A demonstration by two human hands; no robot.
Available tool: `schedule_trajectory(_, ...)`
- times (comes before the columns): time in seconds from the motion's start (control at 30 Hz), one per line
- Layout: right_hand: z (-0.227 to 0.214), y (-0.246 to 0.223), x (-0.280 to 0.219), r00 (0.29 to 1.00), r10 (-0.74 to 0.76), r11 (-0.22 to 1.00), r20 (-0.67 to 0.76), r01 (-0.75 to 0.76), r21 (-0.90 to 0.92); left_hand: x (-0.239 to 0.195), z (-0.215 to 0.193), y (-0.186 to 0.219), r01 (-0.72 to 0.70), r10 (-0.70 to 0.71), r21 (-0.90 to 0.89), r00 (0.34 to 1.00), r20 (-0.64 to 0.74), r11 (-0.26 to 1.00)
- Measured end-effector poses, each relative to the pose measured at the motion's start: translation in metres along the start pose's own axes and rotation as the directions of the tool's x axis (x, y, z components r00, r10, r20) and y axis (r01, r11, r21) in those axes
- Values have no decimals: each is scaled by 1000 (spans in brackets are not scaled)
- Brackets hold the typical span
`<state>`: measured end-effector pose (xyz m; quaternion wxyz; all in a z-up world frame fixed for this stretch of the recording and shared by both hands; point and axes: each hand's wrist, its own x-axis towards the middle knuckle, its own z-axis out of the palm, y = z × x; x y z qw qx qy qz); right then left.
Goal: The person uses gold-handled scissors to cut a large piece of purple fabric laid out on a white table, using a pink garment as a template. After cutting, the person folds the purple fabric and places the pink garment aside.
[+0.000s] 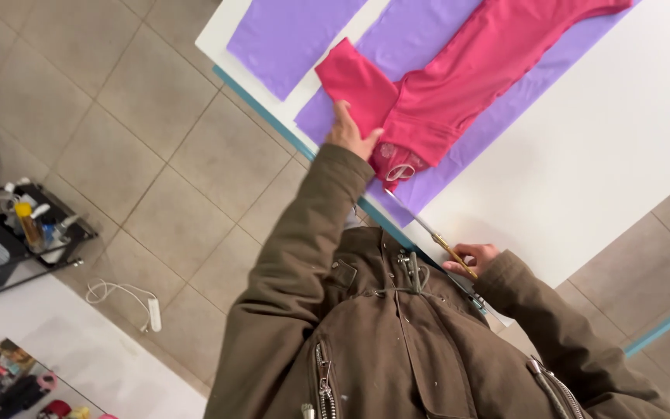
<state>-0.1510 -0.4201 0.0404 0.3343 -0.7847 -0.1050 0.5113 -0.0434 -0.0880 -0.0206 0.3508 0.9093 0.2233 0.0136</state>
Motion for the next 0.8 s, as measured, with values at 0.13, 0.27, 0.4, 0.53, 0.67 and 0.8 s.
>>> schedule_trajectory(0.13,-2,-11,-3,997,78,996,2,-78,-30,-16,25,29,48,-50,20,987,155,999)
schedule_trajectory(0.27,2,-2,-1,999,38,999,-1,-38,-21,-49,49,80,-330,370,-282,924,98,901)
schedule_trajectory(0.4,1,-5,-2,998,60,998,-12,-60,3,-96,163,68,-904,845,381,349,405,191)
schedule_trajectory(0.53,13,33,13,992,-95,994,-80,99,50,-130,53,85,-811,894,-402,303,331,424)
schedule_trajectory(0.67,-2,1,2,1000,-23,1000,-8,23,4,-130,-5,20,-723,768,-263,581,267,639)
schedule_trajectory(0.8,-3,3,3,1000,0,1000,-1,0,-6,-102,-27,-16,-431,431,-8,902,25,902)
